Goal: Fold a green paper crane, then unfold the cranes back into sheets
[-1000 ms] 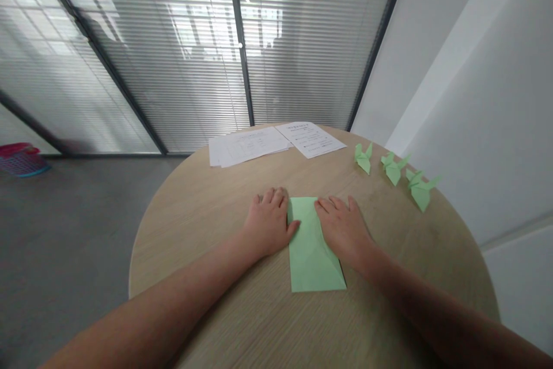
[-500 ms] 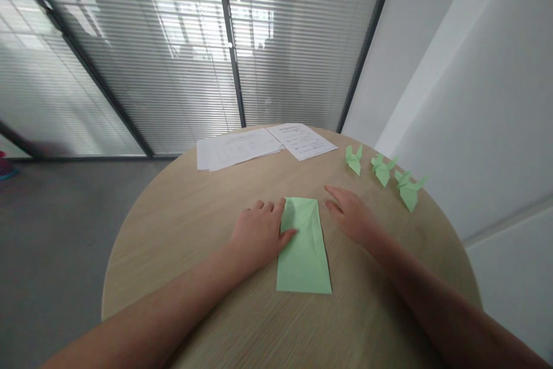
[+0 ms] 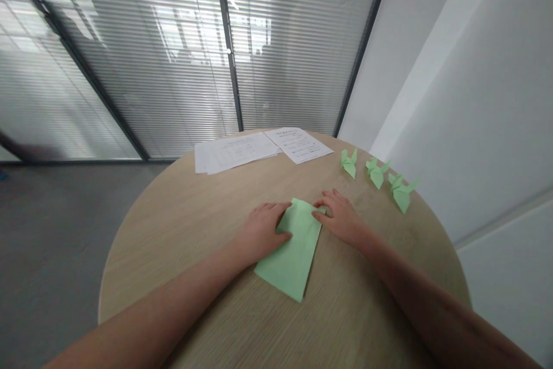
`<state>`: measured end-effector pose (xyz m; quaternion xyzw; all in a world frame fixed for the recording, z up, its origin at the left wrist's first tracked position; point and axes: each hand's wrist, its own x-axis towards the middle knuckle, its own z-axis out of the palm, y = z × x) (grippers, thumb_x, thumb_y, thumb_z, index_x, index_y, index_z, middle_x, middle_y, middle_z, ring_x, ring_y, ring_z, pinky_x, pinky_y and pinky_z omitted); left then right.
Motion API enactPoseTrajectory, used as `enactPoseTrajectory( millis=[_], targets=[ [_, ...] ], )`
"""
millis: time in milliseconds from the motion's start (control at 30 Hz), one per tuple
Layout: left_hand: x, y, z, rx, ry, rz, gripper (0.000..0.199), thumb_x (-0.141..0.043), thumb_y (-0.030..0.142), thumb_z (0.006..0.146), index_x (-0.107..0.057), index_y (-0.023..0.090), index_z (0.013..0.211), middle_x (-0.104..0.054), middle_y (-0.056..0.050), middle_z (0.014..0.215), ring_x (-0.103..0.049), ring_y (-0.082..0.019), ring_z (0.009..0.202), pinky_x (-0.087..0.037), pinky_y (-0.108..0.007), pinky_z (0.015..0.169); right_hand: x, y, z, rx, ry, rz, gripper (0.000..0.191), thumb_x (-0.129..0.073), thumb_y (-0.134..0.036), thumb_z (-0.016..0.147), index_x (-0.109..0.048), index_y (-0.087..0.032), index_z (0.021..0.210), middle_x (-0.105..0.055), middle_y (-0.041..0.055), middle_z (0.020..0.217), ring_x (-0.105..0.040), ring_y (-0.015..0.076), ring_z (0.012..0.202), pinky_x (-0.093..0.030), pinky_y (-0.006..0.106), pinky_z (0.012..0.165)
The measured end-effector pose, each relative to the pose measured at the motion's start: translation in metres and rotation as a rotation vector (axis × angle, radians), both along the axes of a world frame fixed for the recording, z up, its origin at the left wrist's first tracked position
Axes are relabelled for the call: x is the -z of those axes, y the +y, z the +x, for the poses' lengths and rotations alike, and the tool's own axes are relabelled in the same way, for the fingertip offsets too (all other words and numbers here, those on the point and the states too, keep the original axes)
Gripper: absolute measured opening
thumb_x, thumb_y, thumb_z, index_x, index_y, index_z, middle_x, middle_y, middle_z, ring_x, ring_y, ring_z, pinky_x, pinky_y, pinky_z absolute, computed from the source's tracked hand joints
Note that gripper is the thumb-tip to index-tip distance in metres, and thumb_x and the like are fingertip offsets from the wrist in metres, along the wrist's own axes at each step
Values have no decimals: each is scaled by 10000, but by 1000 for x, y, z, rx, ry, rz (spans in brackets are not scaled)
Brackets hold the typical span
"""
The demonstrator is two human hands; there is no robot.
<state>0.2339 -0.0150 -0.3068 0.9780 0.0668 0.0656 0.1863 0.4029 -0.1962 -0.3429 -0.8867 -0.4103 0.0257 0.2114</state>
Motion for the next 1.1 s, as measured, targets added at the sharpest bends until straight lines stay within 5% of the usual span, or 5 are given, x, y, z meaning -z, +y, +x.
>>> enactPoseTrajectory(
  millis=[233, 400, 633, 867, 1100],
  targets=[
    [-3, 9, 0, -26, -42, 53, 376, -637, 333, 884, -702, 160, 1212, -711, -120, 1290, -619, -291, 1203, -474, -439, 1071, 0, 0, -1, -22, 175, 261, 106, -718, -247, 841, -664, -178, 900, -613, 176, 1439, -481, 301, 1440, -292, 511, 1211],
    [-4, 22, 5, -15, 1, -152, 249, -564, 340, 905, -750, 177, 875, -763, -80, 976, -667, -229, 880, -507, -354, 824, -2, -2, 2, -128, 651, 588, 309, -759, -425, 801, -538, -212, 769, -721, 127, 1267, -664, 290, 1196, -493, 449, 1033],
    [-3, 37, 6, -33, 161, -760, 361, -633, 495, 859, -653, 173, 696, -614, 0, 628, -526, -135, 541, -370, -259, 514, -20, -9, -8, -100, 957, 576, 640, -826, -437, 766, -558, -262, 1320, -727, 94, 1209, -722, 235, 867, -598, 339, 643],
    [-3, 34, 2, 7, 286, -1094, 286, -752, 432, 772, -753, 146, 781, -681, -18, 656, -544, -111, 515, -420, -229, 503, -12, -7, -12, -187, 916, 517, 442, -830, -446, 737, -732, -211, 1098, -774, 78, 963, -735, 263, 887, -602, 396, 783],
    [0, 35, 4, -112, 196, -1338, 273, -771, 288, 704, -798, 153, 940, -775, -58, 812, -655, -147, 618, -523, -252, 597, -17, -15, -20, -485, 302, 585, 220, -689, -219, 862, -808, -257, 1043, -687, 103, 1197, -685, 220, 1041, -557, 359, 914]
  ],
)
